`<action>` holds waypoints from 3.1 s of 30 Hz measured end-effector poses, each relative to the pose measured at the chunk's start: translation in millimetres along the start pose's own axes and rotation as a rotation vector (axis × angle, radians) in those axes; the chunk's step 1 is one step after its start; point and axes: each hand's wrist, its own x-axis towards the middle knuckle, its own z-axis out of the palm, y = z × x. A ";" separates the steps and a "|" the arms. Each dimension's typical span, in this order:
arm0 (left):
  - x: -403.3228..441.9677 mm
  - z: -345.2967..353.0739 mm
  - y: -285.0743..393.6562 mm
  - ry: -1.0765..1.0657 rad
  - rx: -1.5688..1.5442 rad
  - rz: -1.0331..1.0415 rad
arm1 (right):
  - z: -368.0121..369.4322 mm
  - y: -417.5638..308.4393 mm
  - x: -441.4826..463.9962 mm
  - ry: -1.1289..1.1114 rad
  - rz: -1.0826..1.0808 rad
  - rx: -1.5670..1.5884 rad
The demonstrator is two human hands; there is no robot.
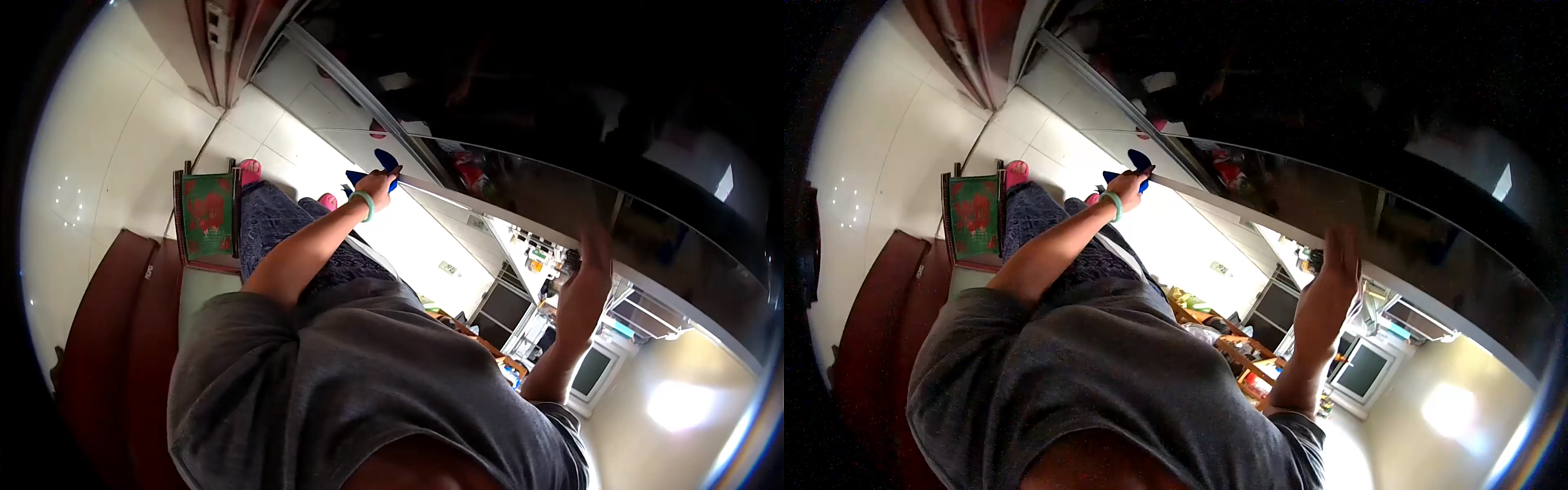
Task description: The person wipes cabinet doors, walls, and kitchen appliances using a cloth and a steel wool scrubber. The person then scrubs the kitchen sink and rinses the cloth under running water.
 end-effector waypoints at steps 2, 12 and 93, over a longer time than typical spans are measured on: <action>-8.8 7.9 7.6 0.112 -0.041 0.022 | -0.9 11.4 -3.5 0.035 -0.148 -0.268; -39.2 -42.4 131.6 0.437 -0.095 0.424 | -18.5 25.5 -5.4 0.173 -0.061 -0.266; -70.7 -44.3 144.1 -0.388 0.651 0.605 | 65.9 29.3 -127.6 1.204 0.173 0.593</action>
